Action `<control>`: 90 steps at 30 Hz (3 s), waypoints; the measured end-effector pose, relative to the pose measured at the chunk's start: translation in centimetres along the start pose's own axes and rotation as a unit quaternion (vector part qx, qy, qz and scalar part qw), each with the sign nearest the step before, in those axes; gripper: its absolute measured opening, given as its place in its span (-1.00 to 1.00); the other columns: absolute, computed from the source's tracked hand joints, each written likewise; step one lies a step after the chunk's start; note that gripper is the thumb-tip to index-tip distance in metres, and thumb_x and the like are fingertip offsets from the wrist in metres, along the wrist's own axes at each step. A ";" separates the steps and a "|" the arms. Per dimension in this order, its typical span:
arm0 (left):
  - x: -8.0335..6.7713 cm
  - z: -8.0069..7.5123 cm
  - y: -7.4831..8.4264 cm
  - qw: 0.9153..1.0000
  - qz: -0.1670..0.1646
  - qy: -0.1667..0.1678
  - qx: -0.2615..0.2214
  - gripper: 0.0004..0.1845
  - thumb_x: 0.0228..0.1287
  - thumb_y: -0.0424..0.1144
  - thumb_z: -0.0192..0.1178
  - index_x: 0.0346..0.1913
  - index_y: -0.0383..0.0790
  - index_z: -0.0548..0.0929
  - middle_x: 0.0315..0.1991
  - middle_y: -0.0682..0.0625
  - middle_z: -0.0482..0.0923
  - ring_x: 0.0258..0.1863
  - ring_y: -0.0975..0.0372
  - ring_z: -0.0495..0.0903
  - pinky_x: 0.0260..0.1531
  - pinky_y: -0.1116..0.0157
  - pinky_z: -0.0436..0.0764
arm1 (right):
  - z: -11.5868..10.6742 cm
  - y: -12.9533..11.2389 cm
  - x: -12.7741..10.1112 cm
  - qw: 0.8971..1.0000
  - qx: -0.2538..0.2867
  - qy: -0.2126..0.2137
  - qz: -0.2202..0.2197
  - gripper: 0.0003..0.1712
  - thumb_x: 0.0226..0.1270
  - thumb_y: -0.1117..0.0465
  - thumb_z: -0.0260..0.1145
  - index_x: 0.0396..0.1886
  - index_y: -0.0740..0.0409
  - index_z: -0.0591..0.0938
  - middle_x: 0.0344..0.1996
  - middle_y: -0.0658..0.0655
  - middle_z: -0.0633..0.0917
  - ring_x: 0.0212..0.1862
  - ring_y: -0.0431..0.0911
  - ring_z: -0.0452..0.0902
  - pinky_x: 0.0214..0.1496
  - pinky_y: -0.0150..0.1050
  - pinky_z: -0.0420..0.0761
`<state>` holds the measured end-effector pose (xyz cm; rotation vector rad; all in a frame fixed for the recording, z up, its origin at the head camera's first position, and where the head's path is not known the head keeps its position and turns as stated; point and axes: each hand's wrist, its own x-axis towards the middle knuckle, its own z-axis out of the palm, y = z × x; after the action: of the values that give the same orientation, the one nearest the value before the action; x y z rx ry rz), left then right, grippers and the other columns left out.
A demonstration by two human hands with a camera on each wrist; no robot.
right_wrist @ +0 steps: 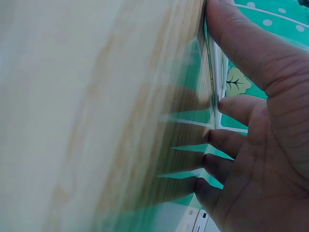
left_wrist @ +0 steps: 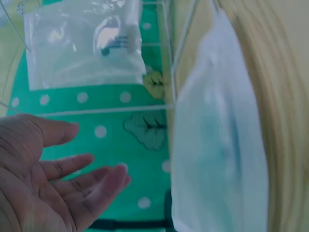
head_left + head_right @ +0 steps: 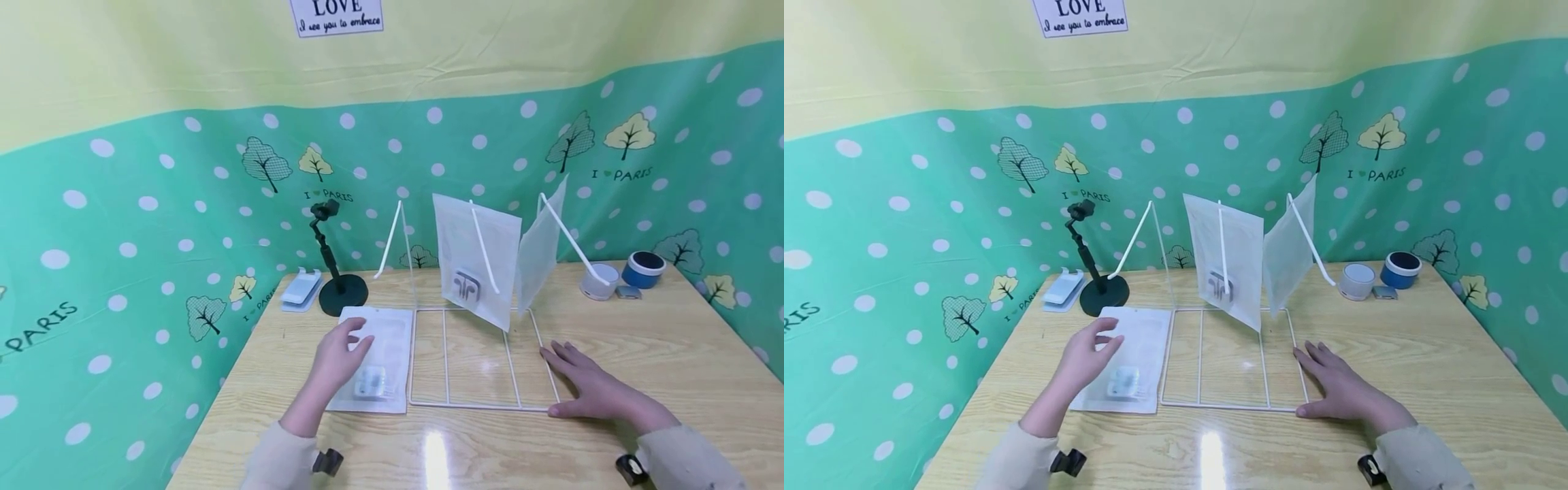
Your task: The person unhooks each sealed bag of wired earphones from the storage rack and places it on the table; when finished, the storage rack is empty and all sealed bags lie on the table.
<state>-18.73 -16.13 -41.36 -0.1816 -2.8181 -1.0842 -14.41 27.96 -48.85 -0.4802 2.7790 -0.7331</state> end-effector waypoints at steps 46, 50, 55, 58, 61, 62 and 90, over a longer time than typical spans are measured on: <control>14.1 9.8 6.9 0.931 0.060 -0.123 -0.339 -0.18 0.33 -0.16 0.26 0.53 -0.13 0.07 0.47 -0.15 0.13 0.35 -0.06 0.30 0.05 -0.02 0.60 | -0.1 0.3 -0.1 1.000 0.004 0.007 -0.008 0.22 -0.06 -0.36 0.44 0.49 0.20 0.23 0.45 0.46 0.09 0.43 0.45 -0.13 0.31 0.45 0.07; 14.3 10.0 7.1 0.934 0.054 -0.113 -0.333 -0.22 0.31 -0.17 0.28 0.49 -0.19 0.15 0.34 -0.22 0.31 0.27 -0.03 0.40 0.00 0.00 0.62 | -0.1 0.3 0.0 1.000 0.002 0.006 -0.009 0.22 -0.06 -0.36 0.43 0.49 0.20 0.23 0.46 0.46 0.09 0.43 0.45 -0.13 0.31 0.45 0.07; 13.8 9.9 7.3 0.937 0.058 -0.101 -0.331 -0.42 0.30 -0.21 0.29 0.30 -0.36 0.37 0.08 -0.27 0.50 0.06 0.01 0.51 -0.05 -0.01 0.65 | -0.2 0.3 0.0 1.000 0.001 0.008 -0.011 0.22 -0.06 -0.36 0.44 0.49 0.21 0.23 0.45 0.47 0.09 0.43 0.46 -0.12 0.31 0.46 0.06; 13.4 10.0 7.2 0.937 0.057 -0.099 -0.330 -0.59 0.31 -0.24 0.27 0.10 -0.41 0.49 -0.09 -0.21 0.54 -0.12 0.11 0.54 -0.13 0.05 0.69 | -0.2 0.2 0.0 1.000 0.002 0.007 -0.008 0.22 -0.07 -0.35 0.45 0.48 0.21 0.23 0.45 0.48 0.09 0.42 0.46 -0.12 0.31 0.46 0.06; 13.2 10.3 6.7 0.936 0.058 -0.097 -0.334 -0.68 0.32 -0.24 0.26 -0.01 -0.40 0.53 -0.18 -0.14 0.56 -0.21 0.19 0.55 -0.24 0.14 0.71 | -0.2 0.2 0.0 1.000 0.001 0.006 -0.005 0.23 -0.08 -0.35 0.45 0.48 0.21 0.24 0.45 0.48 0.09 0.42 0.47 -0.13 0.31 0.46 0.06; 13.1 10.3 6.6 0.935 0.057 -0.099 -0.337 -0.70 0.32 -0.24 0.26 -0.02 -0.40 0.54 -0.18 -0.14 0.57 -0.21 0.18 0.56 -0.26 0.17 0.72 | -0.2 0.3 0.0 1.000 0.001 0.005 -0.004 0.23 -0.08 -0.36 0.45 0.48 0.21 0.24 0.45 0.48 0.09 0.42 0.47 -0.13 0.31 0.46 0.06; 9.9 10.9 7.5 0.937 0.059 0.089 -0.332 -0.71 0.26 -0.28 0.32 -0.06 -0.28 0.49 0.04 -0.12 0.50 -0.06 0.05 0.63 -0.41 0.25 0.72 | 0.1 0.4 -0.1 1.000 0.003 0.007 -0.006 0.22 -0.06 -0.35 0.44 0.49 0.22 0.22 0.44 0.49 0.08 0.42 0.47 -0.13 0.29 0.48 0.03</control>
<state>-28.09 -2.64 -42.94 -0.2861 -2.1517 -1.8678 -14.41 28.29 -49.11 -0.4939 2.7875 -0.7509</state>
